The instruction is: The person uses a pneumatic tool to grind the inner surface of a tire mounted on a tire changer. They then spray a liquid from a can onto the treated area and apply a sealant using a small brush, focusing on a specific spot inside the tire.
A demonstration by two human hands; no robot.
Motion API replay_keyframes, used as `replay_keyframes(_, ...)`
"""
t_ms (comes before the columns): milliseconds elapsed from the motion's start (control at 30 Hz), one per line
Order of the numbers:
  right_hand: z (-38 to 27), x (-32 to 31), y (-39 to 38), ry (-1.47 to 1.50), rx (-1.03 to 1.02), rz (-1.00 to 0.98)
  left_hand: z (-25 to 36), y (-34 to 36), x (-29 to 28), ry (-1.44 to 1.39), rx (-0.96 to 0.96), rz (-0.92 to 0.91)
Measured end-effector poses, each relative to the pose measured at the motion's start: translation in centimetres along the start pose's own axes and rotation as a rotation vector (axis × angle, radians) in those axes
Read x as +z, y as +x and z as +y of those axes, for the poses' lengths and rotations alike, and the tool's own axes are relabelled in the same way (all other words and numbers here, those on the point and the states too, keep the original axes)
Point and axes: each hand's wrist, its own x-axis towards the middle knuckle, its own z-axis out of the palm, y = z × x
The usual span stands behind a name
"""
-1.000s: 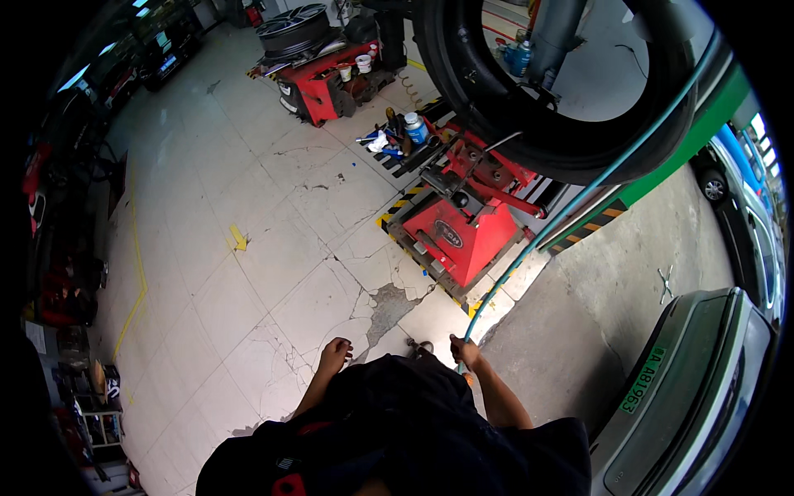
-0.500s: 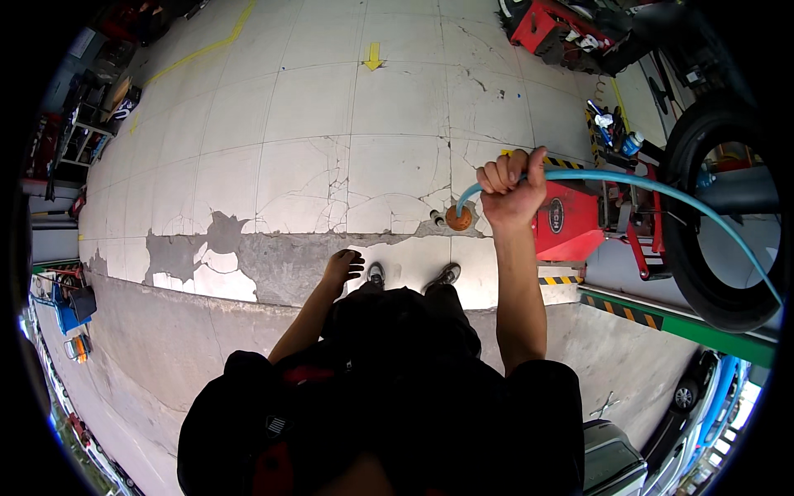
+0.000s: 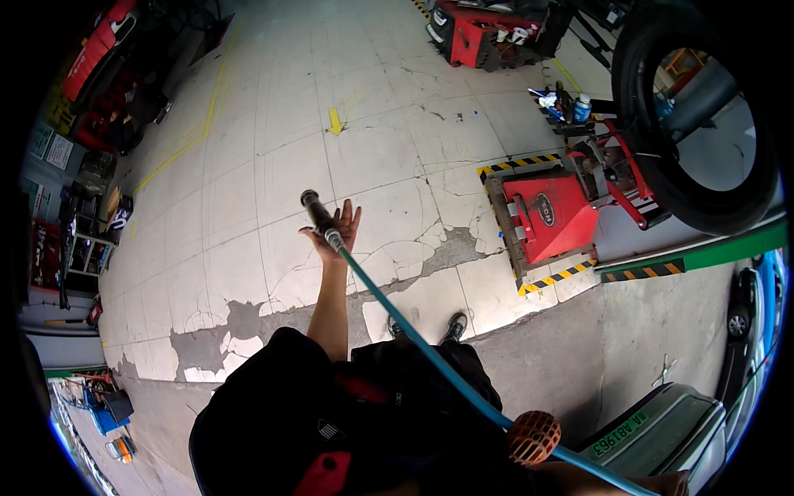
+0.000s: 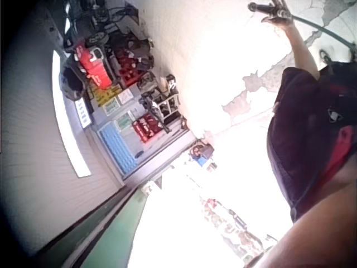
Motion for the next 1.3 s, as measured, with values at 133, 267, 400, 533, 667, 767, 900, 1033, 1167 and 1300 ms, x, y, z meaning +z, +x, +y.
replay_keyframes(133,-25.9,4.7,12.8,-0.796,0.288,0.343,-9.8,-5.0,4.4,-0.054,-0.062,0.044)
replay_keyframes(267,-44.6,-0.5,18.1,-2.003,-0.007,0.835,-23.2,-10.5,5.4,-0.134,-0.046,0.165)
replay_keyframes(400,-49.6,-9.9,25.1,-3.306,-0.489,0.444,-40.8,-9.1,9.4,-0.021,-0.085,0.186)
replay_keyframes(533,-41.3,-21.0,32.8,-2.171,0.639,0.465,-60.2,-8.1,17.7,0.302,-0.254,0.075)
replay_keyframes(667,-37.7,-31.7,34.8,-1.568,1.543,-0.182,-79.6,-7.1,23.4,0.582,-0.426,-0.015)
replay_keyframes(767,-35.6,-38.8,37.9,-1.341,1.787,-0.369,-93.9,-3.3,25.8,0.864,-0.531,-0.214)
replay_keyframes(900,-37.9,-52.4,43.1,-1.530,1.222,-0.166,-108.0,5.4,25.7,0.950,-0.546,-0.390)
replay_keyframes(1033,-39.2,-64.9,52.1,-1.634,1.212,0.225,-120.3,19.2,25.0,1.096,-0.503,-0.627)
replay_keyframes(1167,-38.5,-80.0,61.6,-1.766,1.106,0.189,-132.6,35.5,24.0,1.138,-0.506,-0.882)
replay_keyframes(1300,-34.8,-94.5,71.4,-1.980,0.979,0.183,-144.0,49.3,23.4,0.805,-0.716,-0.533)
